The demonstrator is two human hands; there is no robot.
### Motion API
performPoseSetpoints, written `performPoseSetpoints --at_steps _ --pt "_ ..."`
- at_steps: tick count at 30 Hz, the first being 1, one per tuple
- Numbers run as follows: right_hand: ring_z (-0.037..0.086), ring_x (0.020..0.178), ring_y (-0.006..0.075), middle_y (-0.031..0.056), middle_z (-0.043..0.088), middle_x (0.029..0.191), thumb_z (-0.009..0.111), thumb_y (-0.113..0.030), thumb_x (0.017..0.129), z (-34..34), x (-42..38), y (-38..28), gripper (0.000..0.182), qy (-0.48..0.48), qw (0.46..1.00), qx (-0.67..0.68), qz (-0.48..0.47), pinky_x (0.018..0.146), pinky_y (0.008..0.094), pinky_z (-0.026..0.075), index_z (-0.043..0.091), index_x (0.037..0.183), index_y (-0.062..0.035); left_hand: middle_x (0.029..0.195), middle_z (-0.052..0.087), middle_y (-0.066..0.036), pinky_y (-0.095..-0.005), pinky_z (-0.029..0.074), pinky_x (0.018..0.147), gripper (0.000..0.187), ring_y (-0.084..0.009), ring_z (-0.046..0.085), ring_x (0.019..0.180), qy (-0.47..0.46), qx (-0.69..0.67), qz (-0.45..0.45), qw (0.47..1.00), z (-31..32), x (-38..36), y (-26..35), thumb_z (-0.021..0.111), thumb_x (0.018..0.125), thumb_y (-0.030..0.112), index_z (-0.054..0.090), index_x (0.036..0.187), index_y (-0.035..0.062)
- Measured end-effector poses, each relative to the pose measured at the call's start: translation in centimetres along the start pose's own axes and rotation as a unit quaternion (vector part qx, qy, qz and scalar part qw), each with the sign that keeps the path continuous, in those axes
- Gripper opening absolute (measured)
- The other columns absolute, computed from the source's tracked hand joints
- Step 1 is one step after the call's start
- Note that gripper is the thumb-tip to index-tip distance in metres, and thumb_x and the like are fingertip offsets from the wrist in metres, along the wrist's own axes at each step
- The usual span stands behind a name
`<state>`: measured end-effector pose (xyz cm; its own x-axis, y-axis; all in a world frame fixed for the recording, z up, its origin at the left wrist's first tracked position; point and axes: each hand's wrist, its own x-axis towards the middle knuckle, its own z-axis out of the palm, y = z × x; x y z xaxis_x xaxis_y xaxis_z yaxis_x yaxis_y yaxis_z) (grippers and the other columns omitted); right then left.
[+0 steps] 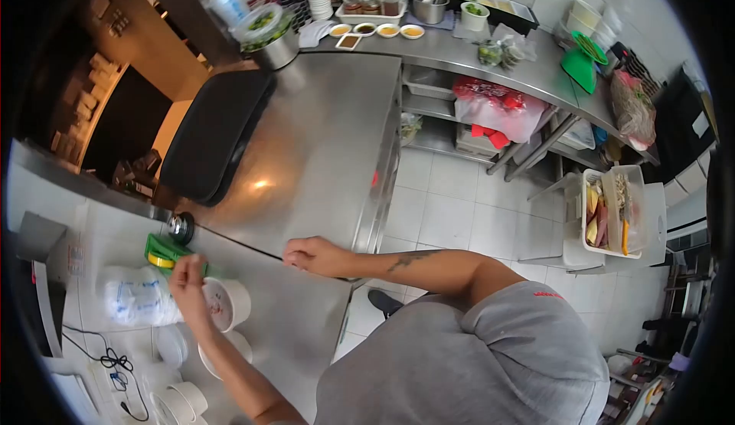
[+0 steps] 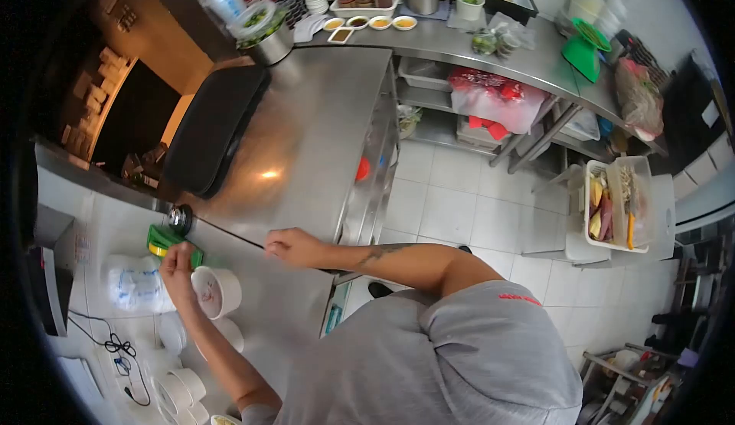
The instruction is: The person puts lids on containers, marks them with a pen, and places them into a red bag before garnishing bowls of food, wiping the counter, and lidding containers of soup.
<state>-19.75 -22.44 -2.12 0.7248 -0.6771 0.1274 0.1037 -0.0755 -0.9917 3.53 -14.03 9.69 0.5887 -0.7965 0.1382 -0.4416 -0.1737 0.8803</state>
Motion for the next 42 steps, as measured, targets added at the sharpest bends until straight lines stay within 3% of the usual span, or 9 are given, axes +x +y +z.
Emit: performPoseSetpoints --at_steps 3,5,7,11,19,25,32,36,42 --pt "0.048 0.062 0.0075 0.0005 0.054 0.069 0.052 -0.024 0.092 -8.5 -4.8 0.8 0.024 0.073 0.995 0.016 0.064 0.054 0.0236 0.042 0.056 0.083 -0.0028 0.075 0.058 -0.006 -0.0258 0.04 0.057 0.02 -0.0144 0.05 0.065 -0.186 -0.145 0.246 0.94 11.1 -6.3 11.9 0.062 0.082 0.019 0.064 0.074 0.0007" --pt "0.047 0.057 0.0074 0.0008 0.053 0.066 0.052 -0.024 0.092 -15.1 -8.4 2.5 0.025 0.095 0.986 0.035 0.129 0.05 0.0234 0.04 0.057 0.079 -0.0035 0.081 0.057 -0.014 -0.027 0.044 0.054 0.026 -0.0197 0.056 0.069 -0.344 -0.321 0.121 0.874 15.9 -12.5 20.3 0.06 0.085 0.019 0.065 0.085 -0.0067" --pt "0.047 0.053 0.0078 0.0002 0.052 0.064 0.055 -0.022 0.089 -22.3 -11.9 6.4 0.022 0.162 0.963 0.091 0.194 0.048 0.0226 0.04 0.058 0.078 -0.0041 0.075 0.055 -0.015 -0.0272 0.039 0.05 0.023 -0.0199 0.052 0.059 -0.541 -0.467 0.286 0.638 22.2 -13.5 23.9 0.063 0.085 0.014 0.065 0.075 -0.0068" --pt "0.051 0.057 0.0112 0.0007 0.054 0.068 0.059 -0.022 0.086 -37.2 -18.7 11.0 0.016 0.378 0.856 0.228 0.268 0.052 0.0259 0.043 0.062 0.086 -0.0054 0.084 0.058 -0.019 -0.0303 0.041 0.051 0.018 -0.0212 0.055 0.062 -0.618 -0.571 0.246 0.482 31.4 -16.6 30.2 0.062 0.084 0.005 0.061 0.071 -0.0077" --pt "0.043 0.114 0.0258 0.0134 0.05 0.119 0.064 -0.043 0.081 -55.7 -21.9 17.6 0.059 0.559 0.68 0.391 0.27 0.096 0.0445 0.033 0.042 0.126 -0.0112 0.09 0.059 -0.013 -0.0329 0.047 0.071 0.011 -0.0281 0.058 0.081 -0.519 -0.055 0.201 0.829 56.8 -12.5 20.6 0.051 0.083 0.003 0.059 0.091 0.0014" --pt "0.045 0.112 0.0207 0.0041 0.054 0.116 0.057 -0.031 0.087 -61.4 -19.0 18.3 0.038 0.555 0.716 0.41 0.103 0.094 0.044 0.035 0.051 0.119 -0.0113 0.104 0.06 -0.02 -0.041 0.047 0.081 0.025 -0.0361 0.058 0.096 -0.504 0.063 0.238 0.828 80.5 -9.8 1.5 0.05 0.083 0.007 0.058 0.106 0.0028" --pt "0.056 0.07 0.0085 0.0034 0.065 0.082 0.058 -0.011 0.085 -63.9 -19.8 13.3 0.014 0.543 0.833 0.079 0.072 0.067 0.0236 0.045 0.067 0.089 -0.001 0.113 0.058 -0.019 -0.043 0.042 0.092 0.039 -0.0393 0.053 0.107 -0.508 0.084 0.294 0.805 95.1 -8.2 5.1 0.033 0.093 0.031 0.051 0.118 0.0075" --pt "0.059 0.077 0.0236 0.0116 0.065 0.08 0.065 -0.019 0.076 -65.2 -20.6 13.2 0.018 0.567 0.789 -0.22 0.087 0.071 0.0342 0.045 0.067 0.085 -0.0027 0.114 0.058 -0.018 -0.0432 0.037 0.098 0.037 -0.0377 0.052 0.108 -0.367 0.244 0.654 0.615 101.7 -6.5 -2.1 0.039 0.091 0.03 0.052 0.119 0.0084" --pt "0.053 0.103 0.0342 0.0166 0.061 0.103 0.064 -0.024 0.072 -67.1 -24.2 13.6 0.032 0.476 0.721 -0.395 0.312 0.089 0.047 0.035 0.064 0.1 -0.0086 0.124 0.05 -0.022 -0.0467 0.033 0.1 0.047 -0.039 0.048 0.113 -0.453 0.157 0.367 0.797 92.2 -4.6 13.2 0.05 0.086 0.029 0.045 0.127 0.0056"
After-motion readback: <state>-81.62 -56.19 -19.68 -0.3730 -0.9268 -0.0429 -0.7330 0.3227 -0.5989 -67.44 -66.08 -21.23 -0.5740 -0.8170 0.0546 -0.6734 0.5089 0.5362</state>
